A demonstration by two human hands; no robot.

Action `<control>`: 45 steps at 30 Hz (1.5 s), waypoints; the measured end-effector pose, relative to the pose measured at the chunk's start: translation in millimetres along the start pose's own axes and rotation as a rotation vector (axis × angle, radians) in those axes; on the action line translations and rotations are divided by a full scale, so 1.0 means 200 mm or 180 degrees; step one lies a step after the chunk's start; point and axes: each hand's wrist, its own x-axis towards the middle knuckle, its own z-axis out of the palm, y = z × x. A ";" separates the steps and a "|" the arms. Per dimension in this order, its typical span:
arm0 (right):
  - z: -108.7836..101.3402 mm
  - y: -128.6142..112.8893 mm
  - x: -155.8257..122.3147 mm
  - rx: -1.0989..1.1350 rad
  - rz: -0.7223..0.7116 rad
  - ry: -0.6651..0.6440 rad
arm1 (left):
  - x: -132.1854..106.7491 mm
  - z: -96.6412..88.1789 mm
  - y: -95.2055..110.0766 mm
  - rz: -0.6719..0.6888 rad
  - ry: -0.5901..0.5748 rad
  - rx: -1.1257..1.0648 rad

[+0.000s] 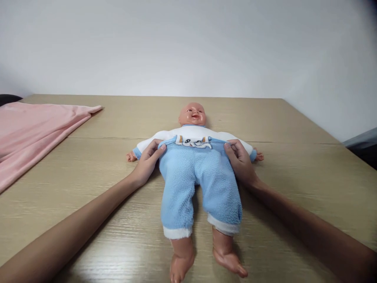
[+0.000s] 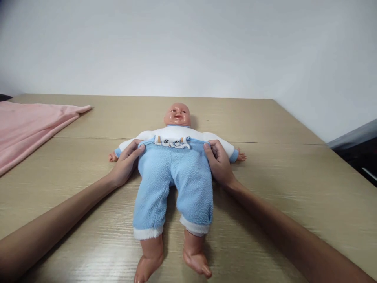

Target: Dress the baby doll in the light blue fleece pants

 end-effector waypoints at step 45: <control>0.78 -0.45 0.73 -0.1294 -0.1795 -0.3399 | -0.10 0.04 -0.01 0.1189 0.0437 0.0344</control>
